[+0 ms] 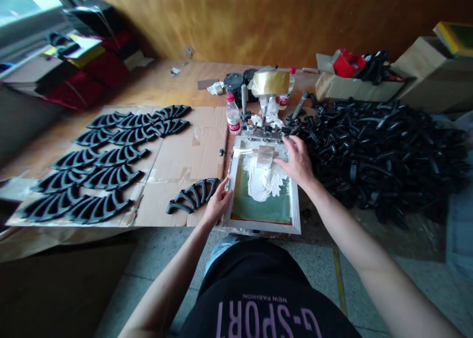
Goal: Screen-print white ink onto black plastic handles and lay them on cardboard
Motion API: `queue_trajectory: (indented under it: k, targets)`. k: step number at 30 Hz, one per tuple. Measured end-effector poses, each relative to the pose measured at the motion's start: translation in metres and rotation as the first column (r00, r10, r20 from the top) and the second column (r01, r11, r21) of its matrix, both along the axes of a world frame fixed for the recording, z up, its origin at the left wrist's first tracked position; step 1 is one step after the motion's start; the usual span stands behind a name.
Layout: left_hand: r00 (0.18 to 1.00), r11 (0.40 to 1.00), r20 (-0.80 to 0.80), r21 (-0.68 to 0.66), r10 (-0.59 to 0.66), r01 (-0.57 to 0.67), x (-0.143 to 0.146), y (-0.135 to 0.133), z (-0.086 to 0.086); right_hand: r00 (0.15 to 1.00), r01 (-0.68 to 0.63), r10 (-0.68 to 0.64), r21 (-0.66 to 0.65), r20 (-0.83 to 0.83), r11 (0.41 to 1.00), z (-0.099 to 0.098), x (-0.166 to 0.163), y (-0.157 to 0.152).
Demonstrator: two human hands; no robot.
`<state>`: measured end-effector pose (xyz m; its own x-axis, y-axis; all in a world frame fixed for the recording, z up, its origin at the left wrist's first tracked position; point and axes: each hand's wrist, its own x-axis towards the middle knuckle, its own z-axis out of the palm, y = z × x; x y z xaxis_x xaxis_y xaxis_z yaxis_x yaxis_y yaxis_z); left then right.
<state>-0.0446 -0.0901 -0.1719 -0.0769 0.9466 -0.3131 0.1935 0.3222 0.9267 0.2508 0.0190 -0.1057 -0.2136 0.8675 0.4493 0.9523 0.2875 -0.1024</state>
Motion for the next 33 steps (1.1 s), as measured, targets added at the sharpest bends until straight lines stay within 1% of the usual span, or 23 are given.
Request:
queue_trajectory:
  k: [2,4,5,7,9,10,11,12,15,16,17,20,21,23,25,27,28,30,31,32,33]
  targets:
    - [1.000,1.000,-0.016,-0.007,0.006,-0.006,0.001,0.002,-0.012,0.995,-0.103,0.100,-0.169,-0.028,0.980,0.002,-0.031,0.004]
    - [1.000,1.000,-0.016,-0.026,-0.010,0.010,-0.001,0.004,-0.015,0.982,-0.186,0.186,-0.331,-0.032,0.925,-0.004,-0.049,-0.006]
    - [1.000,0.999,-0.018,-0.030,-0.019,0.019,-0.001,0.004,-0.015,0.971,-0.232,0.238,-0.385,-0.032,0.893,-0.007,-0.052,-0.016]
    - [1.000,0.999,-0.020,-0.033,-0.021,0.021,-0.002,0.003,-0.013,0.917,-0.374,0.396,-0.434,-0.043,0.819,-0.013,-0.046,-0.038]
    - [1.000,0.999,-0.001,-0.036,-0.001,0.001,-0.001,0.001,-0.010,0.819,-0.539,0.568,-0.448,-0.079,0.714,-0.013,-0.034,-0.056]
    - [1.000,0.999,0.018,-0.043,0.013,-0.013,-0.001,0.001,-0.008,0.777,-0.592,0.621,-0.454,-0.102,0.666,-0.012,-0.029,-0.062]
    - [0.999,0.998,0.041,-0.052,0.027,-0.025,0.000,0.001,-0.006,0.759,-0.615,0.640,-0.457,-0.122,0.642,-0.010,-0.026,-0.064]
    - [0.997,0.998,0.063,-0.060,0.038,-0.034,0.001,0.001,-0.005,0.768,-0.610,0.627,-0.453,-0.133,0.651,-0.009,-0.025,-0.065]
    - [0.995,0.997,0.092,-0.059,0.047,-0.042,0.002,0.002,-0.002,0.849,-0.517,0.513,-0.389,-0.124,0.762,-0.014,-0.030,-0.066]
    - [0.996,0.998,0.080,-0.053,0.043,-0.039,0.002,0.002,-0.002,0.857,-0.506,0.502,-0.367,-0.115,0.781,-0.018,-0.032,-0.069]
    - [0.997,0.998,0.064,-0.048,0.036,-0.033,0.002,0.002,-0.002,0.851,-0.516,0.514,-0.352,-0.108,0.781,-0.022,-0.033,-0.074]
    - [1.000,0.999,0.026,-0.048,0.015,-0.014,0.001,0.002,-0.005,0.809,-0.575,0.575,-0.362,-0.120,0.734,-0.030,-0.032,-0.083]
    - [1.000,0.999,0.027,-0.050,0.015,-0.013,0.001,0.002,-0.004,0.818,-0.567,0.559,-0.363,-0.138,0.740,-0.029,-0.033,-0.082]
    - [0.999,0.998,0.042,-0.055,0.016,-0.014,0.000,0.002,0.001,0.868,-0.496,0.459,-0.343,-0.187,0.798,-0.018,-0.038,-0.067]
    - [0.998,0.998,0.064,-0.058,0.016,-0.012,-0.001,0.002,0.016,0.920,-0.380,0.320,-0.317,-0.226,0.869,0.000,-0.044,-0.040]
    - [0.996,0.999,0.085,-0.047,0.013,-0.009,-0.002,0.002,0.039,0.957,-0.256,0.196,-0.307,-0.214,0.917,0.022,-0.044,-0.010]
    - [0.995,0.999,0.093,-0.031,0.019,-0.016,-0.002,0.003,0.052,0.970,-0.196,0.140,-0.297,-0.199,0.934,0.033,-0.038,0.004]
    - [0.993,1.000,0.112,0.011,0.028,-0.030,-0.001,0.009,0.081,0.974,-0.087,0.032,-0.242,-0.222,0.966,0.049,-0.014,0.024]
    - [0.991,0.998,0.131,0.043,0.031,-0.037,0.000,0.014,0.094,0.962,-0.024,-0.032,-0.201,-0.270,0.979,0.052,0.002,0.030]
    - [0.986,0.994,0.159,0.094,0.041,-0.057,0.003,0.021,0.107,0.938,0.047,-0.103,-0.172,-0.330,0.984,0.051,0.020,0.033]
    - [0.980,0.983,0.194,0.167,0.049,-0.082,0.006,0.029,0.118,0.906,0.116,-0.176,-0.174,-0.384,0.978,0.046,0.036,0.032]
